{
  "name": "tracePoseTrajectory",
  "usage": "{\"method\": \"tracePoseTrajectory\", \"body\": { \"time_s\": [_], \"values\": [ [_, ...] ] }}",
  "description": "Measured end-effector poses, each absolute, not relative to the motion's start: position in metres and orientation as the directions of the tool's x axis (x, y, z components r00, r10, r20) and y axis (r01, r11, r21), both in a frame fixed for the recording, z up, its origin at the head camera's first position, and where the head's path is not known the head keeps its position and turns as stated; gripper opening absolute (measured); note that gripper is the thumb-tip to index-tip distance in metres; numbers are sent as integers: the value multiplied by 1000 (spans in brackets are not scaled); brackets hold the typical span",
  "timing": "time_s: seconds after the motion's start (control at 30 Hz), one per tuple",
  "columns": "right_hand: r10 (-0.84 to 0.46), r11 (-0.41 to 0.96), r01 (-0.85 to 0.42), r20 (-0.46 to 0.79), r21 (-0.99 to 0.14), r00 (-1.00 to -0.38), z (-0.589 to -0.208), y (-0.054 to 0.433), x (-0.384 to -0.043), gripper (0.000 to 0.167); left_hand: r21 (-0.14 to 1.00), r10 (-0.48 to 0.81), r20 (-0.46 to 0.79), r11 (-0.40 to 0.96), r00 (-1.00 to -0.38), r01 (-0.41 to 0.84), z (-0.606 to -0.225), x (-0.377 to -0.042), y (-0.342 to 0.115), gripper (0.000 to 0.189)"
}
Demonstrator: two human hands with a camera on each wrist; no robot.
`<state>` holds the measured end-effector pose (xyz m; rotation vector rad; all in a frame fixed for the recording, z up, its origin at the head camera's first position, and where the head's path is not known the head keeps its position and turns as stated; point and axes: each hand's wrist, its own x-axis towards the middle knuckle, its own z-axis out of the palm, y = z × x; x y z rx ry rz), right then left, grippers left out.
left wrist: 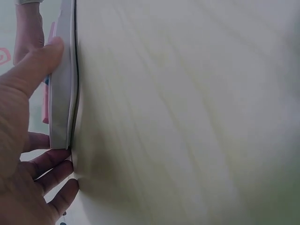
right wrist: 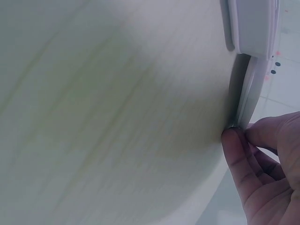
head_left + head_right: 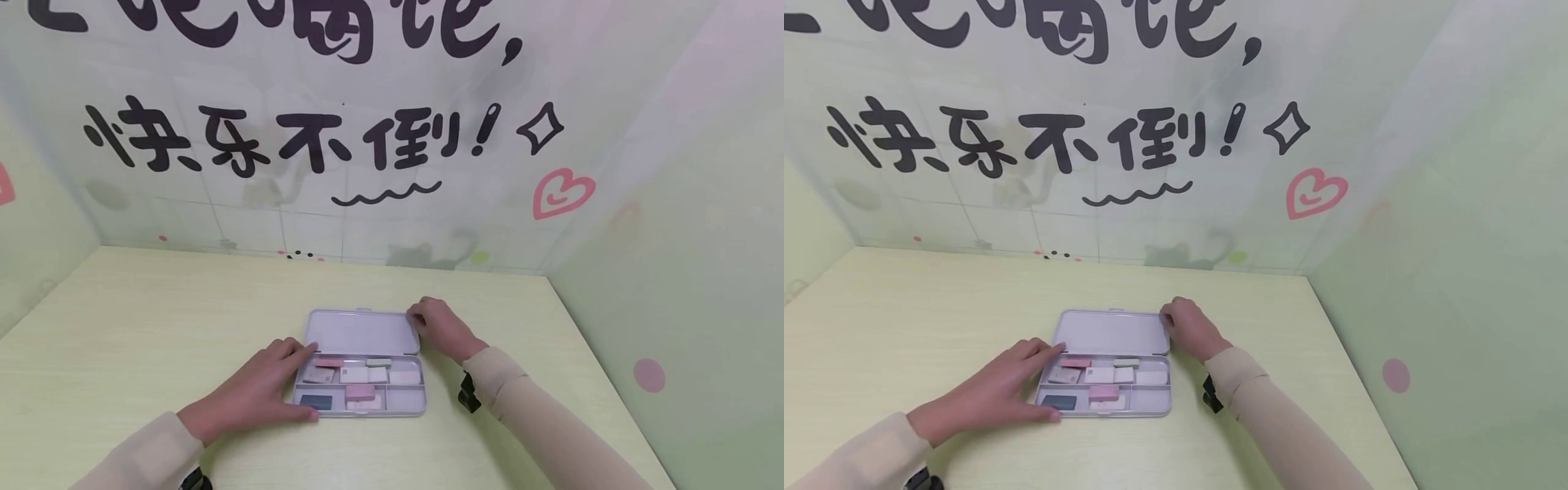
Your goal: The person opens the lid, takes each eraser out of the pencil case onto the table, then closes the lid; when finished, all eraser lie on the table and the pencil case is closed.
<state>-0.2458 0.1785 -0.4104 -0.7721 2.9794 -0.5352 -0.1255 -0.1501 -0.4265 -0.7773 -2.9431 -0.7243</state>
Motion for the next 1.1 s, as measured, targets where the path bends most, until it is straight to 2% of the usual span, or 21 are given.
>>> {"method": "tracePoseTrajectory", "body": {
  "time_s": [0.17, 0.43, 0.6, 0.67, 0.73, 0.83, 0.97, 1.1],
  "values": [
    [-489, 808, -485, 80, -334, -869, -410, 181, -246, 20, 431, 456, 101, 781, -884, 452, -424, -129, -148, 107],
    [-474, 810, -467, 72, -353, -877, -406, 183, -243, 16, 426, 460, 79, 786, -884, 447, -421, -132, -146, 105],
    [-434, 816, -451, 132, -363, -891, -399, 177, -236, 19, 418, 462, 67, 792, -884, 445, -419, -132, -145, 105],
    [-451, 802, -481, 168, -355, -877, -395, 172, -231, 23, 417, 461, 68, 793, -885, 445, -419, -132, -145, 104],
    [-513, 769, -549, 196, -328, -836, -390, 167, -226, 26, 413, 465, 74, 791, -882, 451, -419, -132, -145, 103],
    [-656, 682, -681, 188, -268, -731, -383, 158, -217, 28, 408, 469, 82, 789, -879, 459, -420, -132, -145, 103],
    [-810, 549, -800, 80, -240, -580, -376, 147, -203, 29, 401, 469, 83, 792, -879, 460, -421, -133, -146, 102],
    [-878, 469, -854, -18, -223, -478, -375, 136, -192, 33, 406, 469, 72, 792, -880, 455, -421, -133, -145, 103]
  ]
}}
